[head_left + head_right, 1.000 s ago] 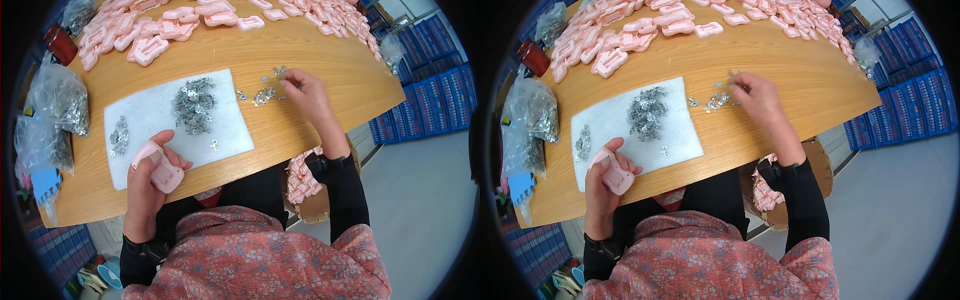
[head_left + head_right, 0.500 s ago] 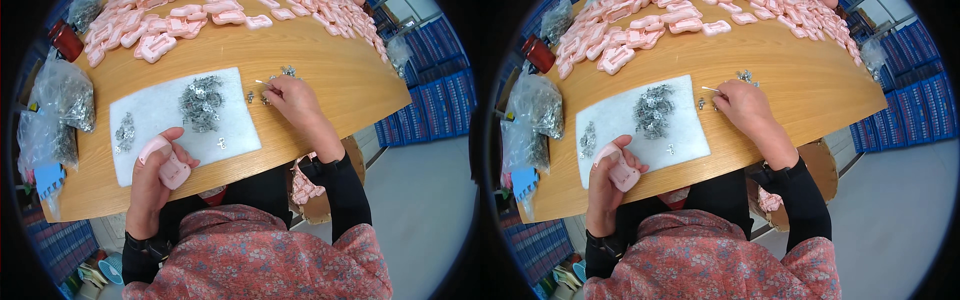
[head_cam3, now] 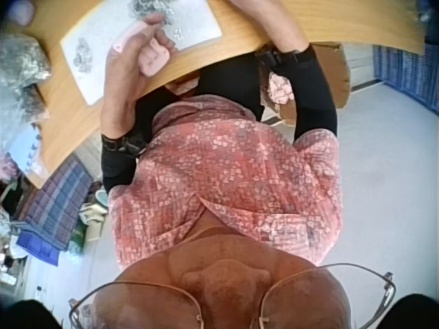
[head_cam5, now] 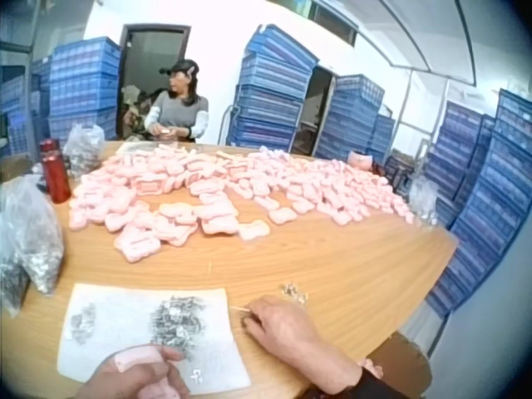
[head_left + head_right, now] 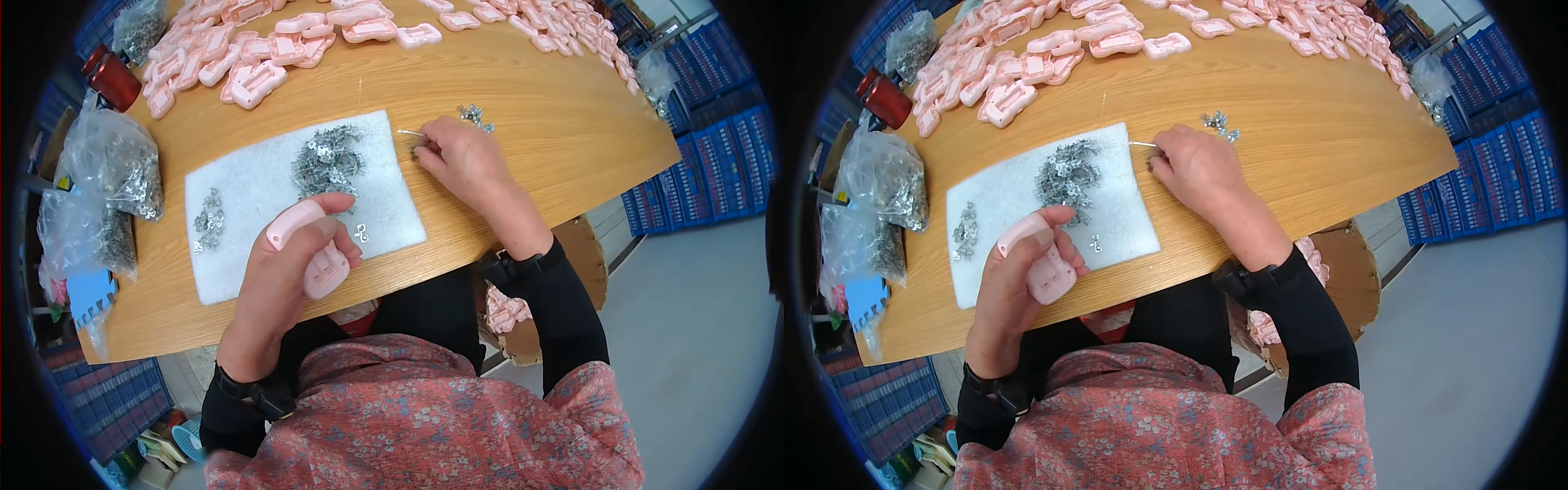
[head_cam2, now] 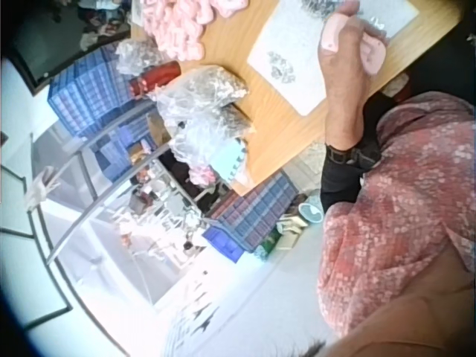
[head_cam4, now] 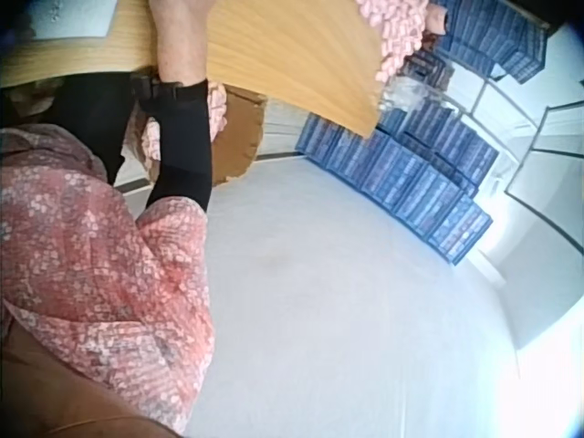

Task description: The person sits on the floor and assembles small pink plastic casings by hand. They repeatedly pick up small metal components from a white foam pad and insert them into the plastic parts, then place the assembled units on the floor. The workspace is cluttered with numerous pink plastic pieces and bags of metal hardware.

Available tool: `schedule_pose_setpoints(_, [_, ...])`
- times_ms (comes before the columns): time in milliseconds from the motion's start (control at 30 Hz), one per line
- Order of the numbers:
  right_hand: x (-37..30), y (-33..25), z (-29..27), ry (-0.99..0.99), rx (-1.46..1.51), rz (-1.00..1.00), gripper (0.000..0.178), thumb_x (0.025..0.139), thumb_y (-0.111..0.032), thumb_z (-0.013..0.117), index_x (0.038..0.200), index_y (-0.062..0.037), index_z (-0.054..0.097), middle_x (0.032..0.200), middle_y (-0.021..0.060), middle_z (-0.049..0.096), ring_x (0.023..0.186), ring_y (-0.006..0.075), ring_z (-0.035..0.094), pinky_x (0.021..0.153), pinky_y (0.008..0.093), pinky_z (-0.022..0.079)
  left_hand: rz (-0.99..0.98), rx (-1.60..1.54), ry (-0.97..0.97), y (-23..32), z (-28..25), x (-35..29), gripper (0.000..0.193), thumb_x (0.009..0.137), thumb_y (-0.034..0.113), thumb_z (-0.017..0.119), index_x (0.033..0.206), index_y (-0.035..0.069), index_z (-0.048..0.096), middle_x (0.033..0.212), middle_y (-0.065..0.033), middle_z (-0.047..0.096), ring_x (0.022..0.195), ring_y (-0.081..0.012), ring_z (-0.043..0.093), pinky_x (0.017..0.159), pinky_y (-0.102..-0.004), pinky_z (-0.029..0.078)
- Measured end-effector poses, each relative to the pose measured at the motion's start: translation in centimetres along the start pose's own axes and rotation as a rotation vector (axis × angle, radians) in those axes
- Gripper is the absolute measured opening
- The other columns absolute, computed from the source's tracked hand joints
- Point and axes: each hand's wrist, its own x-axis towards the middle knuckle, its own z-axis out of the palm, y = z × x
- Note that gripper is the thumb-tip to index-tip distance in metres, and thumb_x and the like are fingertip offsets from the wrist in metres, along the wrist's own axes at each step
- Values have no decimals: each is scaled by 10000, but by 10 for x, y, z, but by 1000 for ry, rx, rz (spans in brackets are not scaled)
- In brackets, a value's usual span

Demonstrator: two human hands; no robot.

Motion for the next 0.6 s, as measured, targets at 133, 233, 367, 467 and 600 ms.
schedule_pose_setpoints(133, [-3, 10, -10, 21, 132, 79, 159, 856, -208, 689, 893, -53, 687, 850, 121, 667, 778, 321, 644, 684, 414, 511, 14, 200, 8, 14, 13, 11, 339, 917, 172, 616, 1206, -5, 596, 828, -60, 646, 770, -163, 641, 704, -275, 519])
schedule_pose_setpoints(233, [-8, 14, -13, 57, 363, 128, 176, 854, -196, 704, 865, -23, 671, 810, 120, 665, 714, 283, 628, 661, 381, 498, 86, 407, -8, 21, 28, 38, 331, 897, 190, 656, 1171, 7, 630, 816, -46, 655, 748, -133, 618, 666, -253, 488])
schedule_pose_setpoints(367, [-15, 10, -20, 76, 533, 175, 199, 859, -185, 711, 850, 4, 648, 755, 119, 648, 650, 225, 588, 632, 339, 479, 356, 949, -30, 25, 49, 86, 356, 847, 217, 689, 1132, 5, 658, 796, -54, 658, 712, -133, 592, 649, -281, 474])
schedule_pose_setpoints(467, [-16, 9, -21, 97, 567, 200, 202, 864, -179, 711, 850, 11, 644, 736, 117, 643, 629, 198, 575, 616, 326, 472, 362, 1132, -42, 28, 68, 105, 371, 812, 205, 695, 1130, 18, 665, 790, -62, 654, 698, -148, 583, 651, -304, 474])
schedule_pose_setpoints(600, [-22, 12, -22, 141, 547, 195, 191, 867, -172, 711, 852, 7, 644, 725, 106, 635, 624, 169, 565, 610, 321, 467, 322, 1158, 2, 17, 79, 120, 363, 805, 188, 683, 1138, 43, 671, 797, -63, 653, 704, -153, 584, 665, -313, 478])
